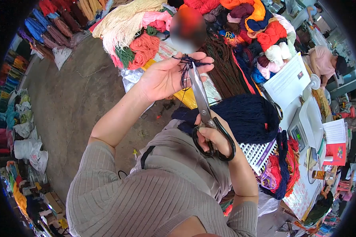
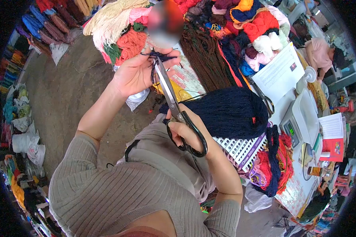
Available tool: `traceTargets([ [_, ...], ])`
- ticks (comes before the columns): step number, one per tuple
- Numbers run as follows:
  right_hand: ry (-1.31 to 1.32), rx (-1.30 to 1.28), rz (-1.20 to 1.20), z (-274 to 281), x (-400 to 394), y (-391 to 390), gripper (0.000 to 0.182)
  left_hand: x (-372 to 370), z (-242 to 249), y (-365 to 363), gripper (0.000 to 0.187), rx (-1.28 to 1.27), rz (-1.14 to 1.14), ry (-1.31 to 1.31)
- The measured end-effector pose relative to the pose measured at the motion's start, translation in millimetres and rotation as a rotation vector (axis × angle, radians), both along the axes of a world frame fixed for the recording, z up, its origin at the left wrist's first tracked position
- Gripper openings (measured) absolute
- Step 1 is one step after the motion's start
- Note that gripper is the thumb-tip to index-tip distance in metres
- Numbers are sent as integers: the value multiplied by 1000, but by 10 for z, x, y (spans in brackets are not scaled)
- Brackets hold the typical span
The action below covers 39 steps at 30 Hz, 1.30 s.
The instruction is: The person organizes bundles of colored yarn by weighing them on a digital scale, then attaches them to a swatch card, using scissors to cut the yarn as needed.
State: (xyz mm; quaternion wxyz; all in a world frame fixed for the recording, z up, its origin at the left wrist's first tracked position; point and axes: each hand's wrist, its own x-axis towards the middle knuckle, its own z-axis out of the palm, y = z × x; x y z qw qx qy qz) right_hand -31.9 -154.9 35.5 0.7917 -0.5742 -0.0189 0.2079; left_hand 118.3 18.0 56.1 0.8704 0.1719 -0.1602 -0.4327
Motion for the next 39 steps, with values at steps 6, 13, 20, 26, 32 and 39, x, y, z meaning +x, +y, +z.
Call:
traceTargets([
  [6,-148,-226,-7,66,2,-39,16,-35,-52,5,46,13,-49,42],
  [13,-307,-556,-343,185,-129,-360,17,147,-243,380,43,264,161,-166],
  [20,118,-1080,-766,173,-690,-2039,44,468,-640,1305,28,1278,272,-664],
  [26,259,-1218,-836,-489,-694,-3379,42,673,-1295,1580,19,1679,-221,-1108],
  [32,346,-1665,-990,-1320,115,-4127,48,793,-1570,1563,37,1819,-233,-1405],
  [39,447,-1721,-935,-1277,544,-4114,46,659,-1545,1769,29,1894,-79,-1479],
])
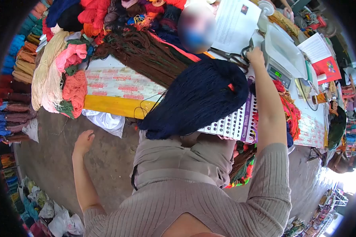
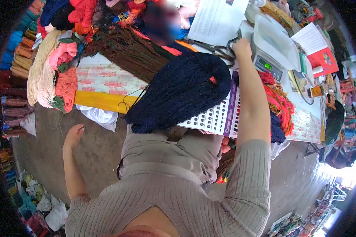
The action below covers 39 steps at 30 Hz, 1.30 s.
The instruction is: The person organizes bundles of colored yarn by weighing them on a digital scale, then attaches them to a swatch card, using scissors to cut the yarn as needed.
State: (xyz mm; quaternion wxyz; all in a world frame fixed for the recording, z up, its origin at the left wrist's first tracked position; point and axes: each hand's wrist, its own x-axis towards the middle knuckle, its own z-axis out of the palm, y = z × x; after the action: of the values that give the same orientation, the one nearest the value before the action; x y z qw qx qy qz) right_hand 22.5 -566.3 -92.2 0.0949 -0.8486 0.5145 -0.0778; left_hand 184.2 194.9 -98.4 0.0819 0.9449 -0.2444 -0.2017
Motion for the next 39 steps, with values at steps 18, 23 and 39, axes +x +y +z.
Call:
traceTargets([
  [18,4,401,420,708,-929,1592,71,-803,865,-2411,24,-896,-159,717],
  [23,-394,514,379,81,-1060,1051,57,-1085,608,-3492,27,-1108,-428,826],
  [39,-767,817,819,1499,-1367,2703,58,-1285,558,-3907,109,-1046,-644,1483],
])
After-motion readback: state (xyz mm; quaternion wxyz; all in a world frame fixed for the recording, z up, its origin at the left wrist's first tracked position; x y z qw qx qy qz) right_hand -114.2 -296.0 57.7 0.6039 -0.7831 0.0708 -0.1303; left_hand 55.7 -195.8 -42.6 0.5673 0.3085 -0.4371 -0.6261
